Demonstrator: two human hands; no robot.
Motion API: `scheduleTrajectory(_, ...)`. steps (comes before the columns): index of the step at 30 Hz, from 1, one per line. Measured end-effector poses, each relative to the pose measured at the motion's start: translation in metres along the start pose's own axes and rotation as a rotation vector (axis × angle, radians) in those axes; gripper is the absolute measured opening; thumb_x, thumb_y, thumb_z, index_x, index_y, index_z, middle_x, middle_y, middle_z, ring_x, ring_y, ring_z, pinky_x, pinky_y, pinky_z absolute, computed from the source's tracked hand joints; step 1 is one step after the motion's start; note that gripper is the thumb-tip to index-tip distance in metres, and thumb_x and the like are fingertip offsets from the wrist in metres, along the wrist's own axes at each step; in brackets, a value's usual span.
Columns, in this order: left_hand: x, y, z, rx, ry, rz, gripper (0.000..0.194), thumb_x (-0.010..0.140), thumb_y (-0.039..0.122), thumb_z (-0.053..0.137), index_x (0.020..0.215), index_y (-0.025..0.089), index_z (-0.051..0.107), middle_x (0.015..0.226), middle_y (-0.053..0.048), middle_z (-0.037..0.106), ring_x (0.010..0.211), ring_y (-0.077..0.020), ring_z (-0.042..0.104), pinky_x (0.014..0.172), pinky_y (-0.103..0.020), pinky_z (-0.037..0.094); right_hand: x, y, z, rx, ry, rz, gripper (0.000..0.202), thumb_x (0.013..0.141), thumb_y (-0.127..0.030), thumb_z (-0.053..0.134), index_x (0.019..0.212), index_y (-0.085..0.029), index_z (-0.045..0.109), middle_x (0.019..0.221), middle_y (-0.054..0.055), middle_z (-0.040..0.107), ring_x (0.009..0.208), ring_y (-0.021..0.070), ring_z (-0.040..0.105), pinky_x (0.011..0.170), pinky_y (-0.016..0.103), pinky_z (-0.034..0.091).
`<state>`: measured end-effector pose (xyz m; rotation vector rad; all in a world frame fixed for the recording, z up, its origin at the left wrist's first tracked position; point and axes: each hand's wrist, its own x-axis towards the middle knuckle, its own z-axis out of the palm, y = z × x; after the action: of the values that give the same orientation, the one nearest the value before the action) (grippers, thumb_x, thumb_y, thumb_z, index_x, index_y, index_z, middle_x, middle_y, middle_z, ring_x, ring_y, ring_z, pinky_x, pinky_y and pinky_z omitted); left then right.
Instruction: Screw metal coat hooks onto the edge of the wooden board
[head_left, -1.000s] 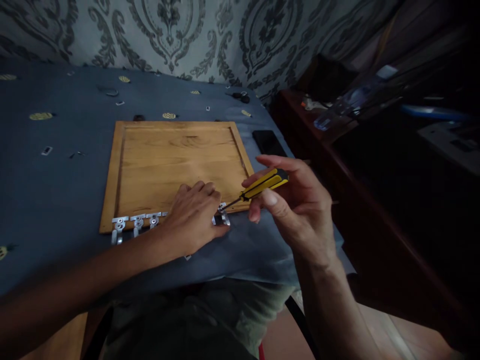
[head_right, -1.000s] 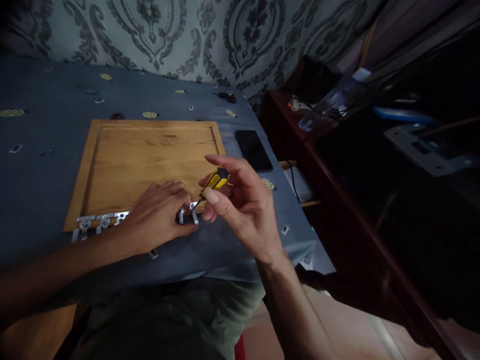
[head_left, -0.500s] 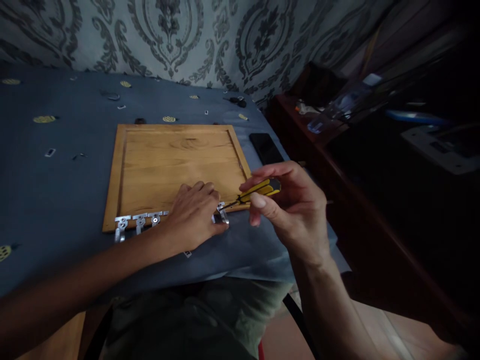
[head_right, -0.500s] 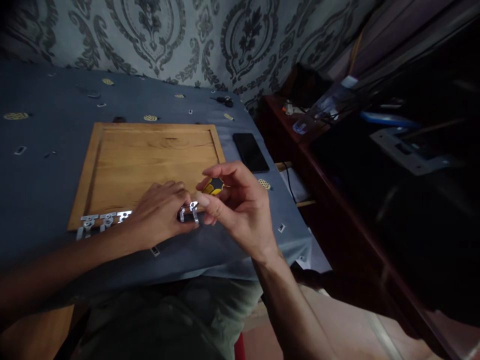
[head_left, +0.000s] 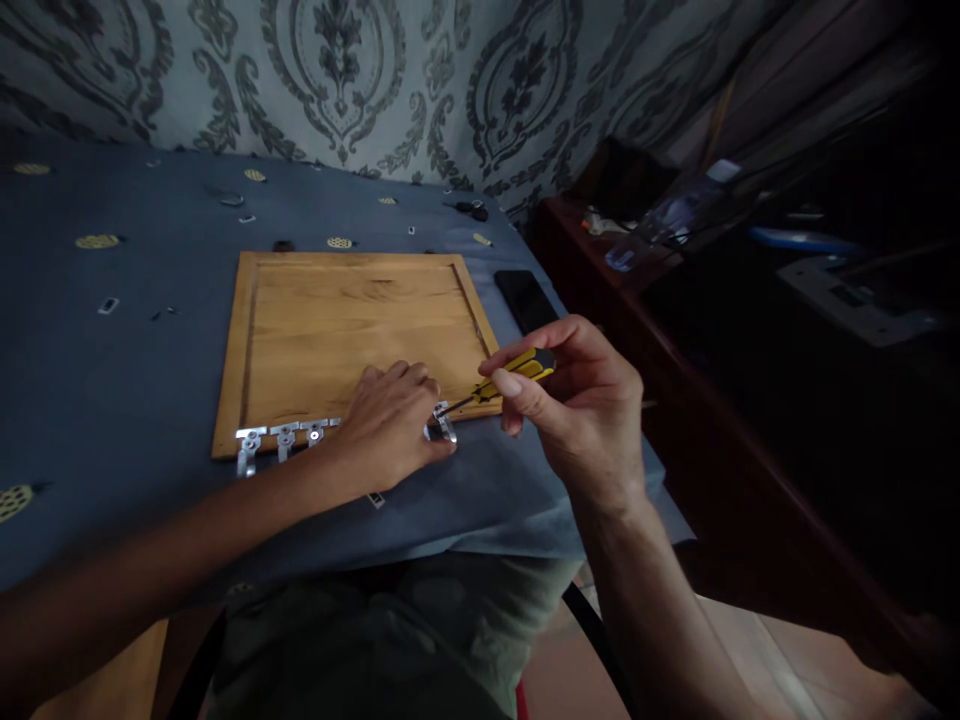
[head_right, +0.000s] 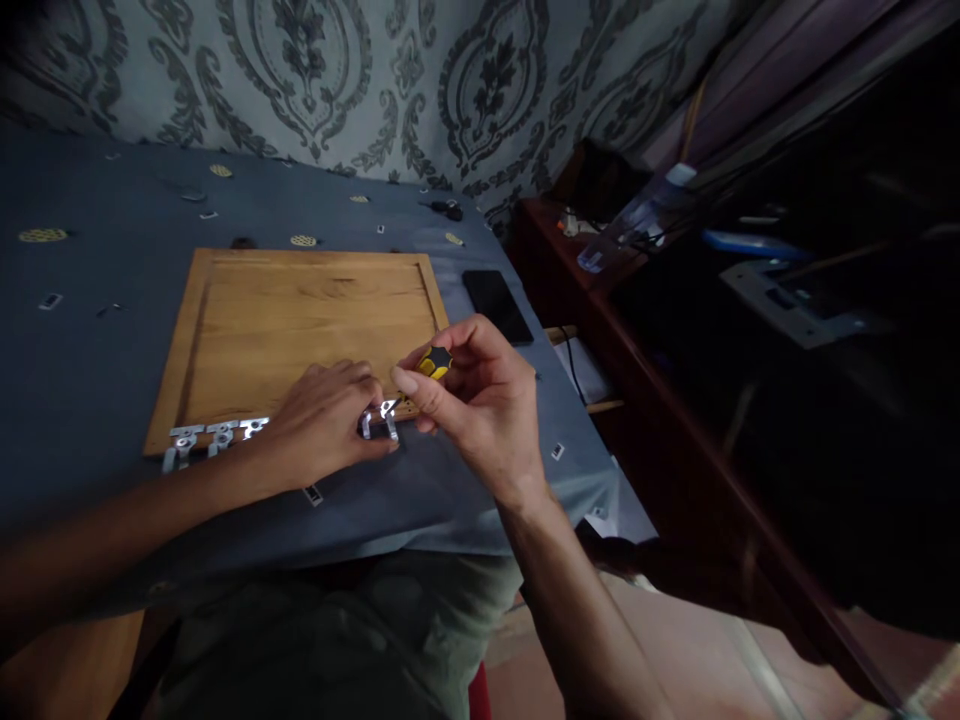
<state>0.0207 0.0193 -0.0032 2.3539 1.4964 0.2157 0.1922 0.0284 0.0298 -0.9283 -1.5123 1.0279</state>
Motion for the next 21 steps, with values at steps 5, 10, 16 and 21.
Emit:
scheduleTrajectory(5,-0.001,0.002,-0.004,0.011,-0.031,-0.007,0.031,0.087,0.044,0.077,0.099,0.017,0.066,0.112,-0.01,0.067,0.113,-0.031,0.061,0.091,-0.045,0.046,-0.005,-0.002,-0.008,0.004,-0.132,-0.035,0.03,0.092,-0.044,0.074,0.117,-0.027,0.072,0.094,0.0,0.073,0.051,0.0079,0.067,0.048,0.022,0.058)
scheduleTrajectory(10,0.0,0.002,-0.005,0.02,-0.053,-0.016,0.033,0.087,0.045,0.077,0.1,0.016,0.067,0.113,-0.01,0.067,0.114,-0.0315,0.061,0.092,-0.045,0.045,-0.005,-0.001,-0.005,-0.038,-0.009,-0.091,0.021,0.081,-0.039,0.085,0.093,-0.023,0.077,0.094,0.0,0.076,0.047,0.005,0.059,0.037,0.018,0.049)
scheduleTrajectory(16,-0.001,0.001,-0.003,0.016,-0.037,-0.003,0.033,0.087,0.045,0.077,0.099,0.016,0.067,0.112,-0.01,0.067,0.114,-0.0314,0.06,0.091,-0.044,0.045,-0.002,-0.003,-0.006,-0.015,-0.014,-0.049,0.035,0.075,-0.046,0.089,0.087,-0.021,0.068,0.083,0.0,0.078,0.043,0.007,0.059,0.038,0.019,0.051)
scheduleTrajectory(21,-0.001,0.001,-0.003,0.019,-0.027,-0.005,0.035,0.086,0.046,0.077,0.1,0.016,0.067,0.114,-0.01,0.067,0.114,-0.0313,0.06,0.091,-0.044,0.046,-0.003,-0.005,-0.012,-0.035,-0.126,-0.05,0.03,0.09,-0.042,0.077,0.113,-0.023,0.076,0.093,0.002,0.077,0.052,0.009,0.068,0.051,0.024,0.06)
